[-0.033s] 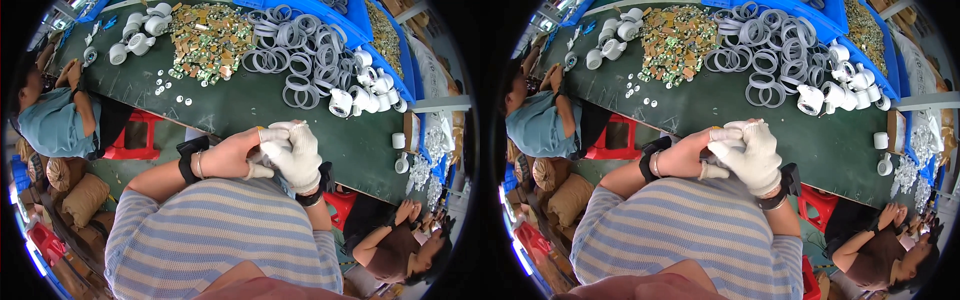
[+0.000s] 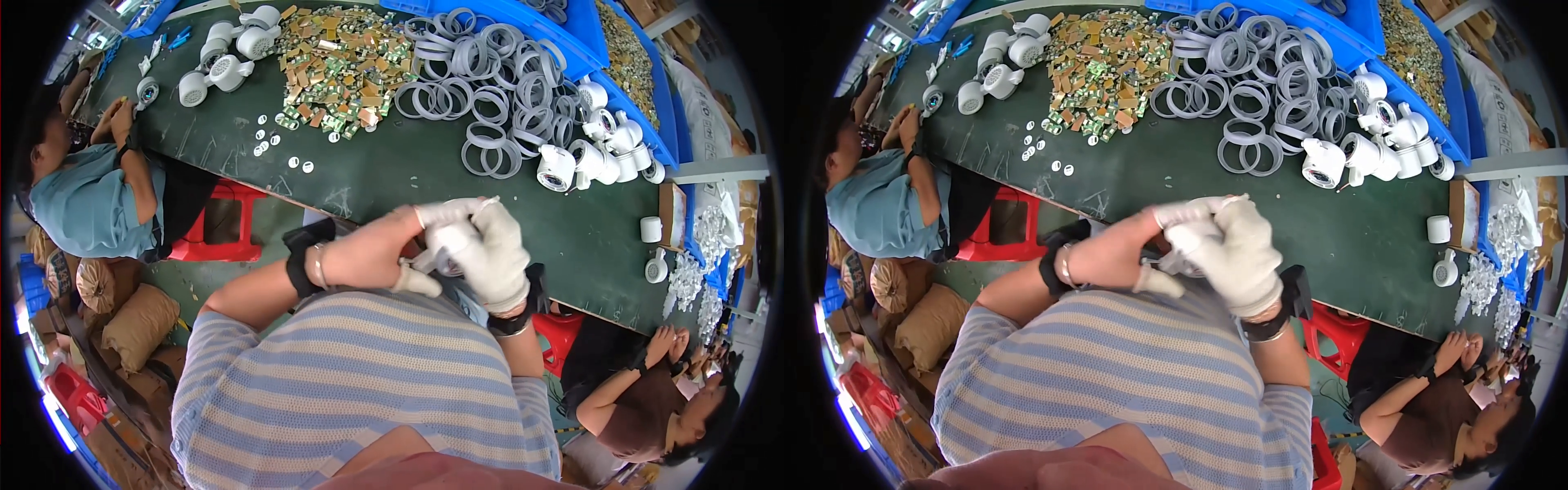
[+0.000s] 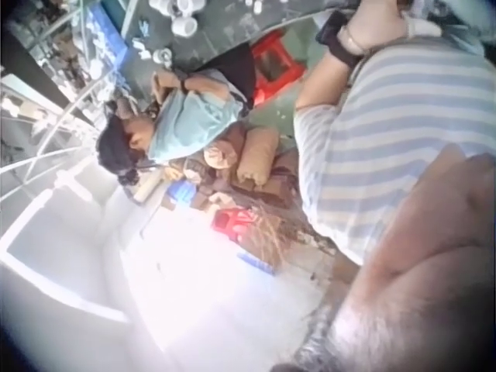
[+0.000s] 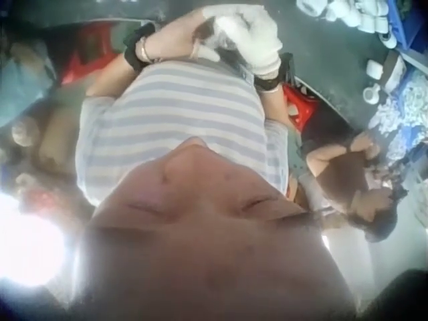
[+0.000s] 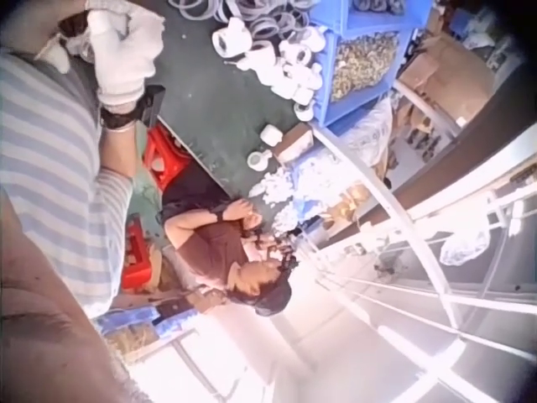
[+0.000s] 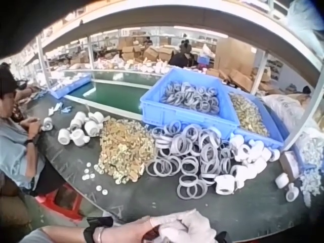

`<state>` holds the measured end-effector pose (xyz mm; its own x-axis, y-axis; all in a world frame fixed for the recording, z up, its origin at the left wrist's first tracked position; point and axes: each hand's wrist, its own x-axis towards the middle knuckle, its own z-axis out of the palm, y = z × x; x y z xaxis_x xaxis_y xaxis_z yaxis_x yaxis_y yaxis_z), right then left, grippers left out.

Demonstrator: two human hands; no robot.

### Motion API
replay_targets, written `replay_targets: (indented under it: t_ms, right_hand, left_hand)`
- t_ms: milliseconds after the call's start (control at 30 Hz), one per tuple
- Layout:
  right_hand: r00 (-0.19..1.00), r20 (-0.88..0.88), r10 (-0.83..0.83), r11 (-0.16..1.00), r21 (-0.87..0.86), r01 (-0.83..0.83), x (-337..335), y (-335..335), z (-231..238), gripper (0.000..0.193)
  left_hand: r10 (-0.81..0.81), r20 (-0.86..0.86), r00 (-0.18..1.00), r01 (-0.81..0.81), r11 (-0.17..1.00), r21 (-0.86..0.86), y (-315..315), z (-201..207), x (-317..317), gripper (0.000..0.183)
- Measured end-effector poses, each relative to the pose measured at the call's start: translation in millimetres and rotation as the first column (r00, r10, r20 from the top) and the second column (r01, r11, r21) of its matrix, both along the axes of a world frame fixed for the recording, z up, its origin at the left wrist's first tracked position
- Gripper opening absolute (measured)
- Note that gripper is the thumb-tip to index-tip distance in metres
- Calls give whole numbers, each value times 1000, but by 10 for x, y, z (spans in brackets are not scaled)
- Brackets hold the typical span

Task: The person assembles a camera by picking up a circuit board and a housing, inserting the board into the housing, and then pressing a ring onto the assembly. After completing the unit, the person sets it aside on the table and reaches for the next set of components.

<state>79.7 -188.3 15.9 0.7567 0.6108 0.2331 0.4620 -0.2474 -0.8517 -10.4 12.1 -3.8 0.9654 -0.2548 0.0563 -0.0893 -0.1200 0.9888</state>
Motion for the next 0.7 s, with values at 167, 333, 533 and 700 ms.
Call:
replay_targets:
  t_ms: [167,333,533,700]
  right_hand:
    - [953,-10,-304,892,-353,281,337,-576,37,42]
    - [862,409,-299,880,-230,415,582,-530,-58,26]
    - [813,559,-162,877,-297,379,20,-605,71,30]
    - [827,532,-181,807,-400,434,-141,-465,-168,26]
  left_hand:
    - [292,575,765,-640,447,625,1104,30,330,36]
    - [212,586,782,-623,309,719,1589,-350,537,17]
    - [587,348,731,-680,581,448,1401,-175,399,18]
    - [527,-22,850,-527,850,20,825,-33,227,25]
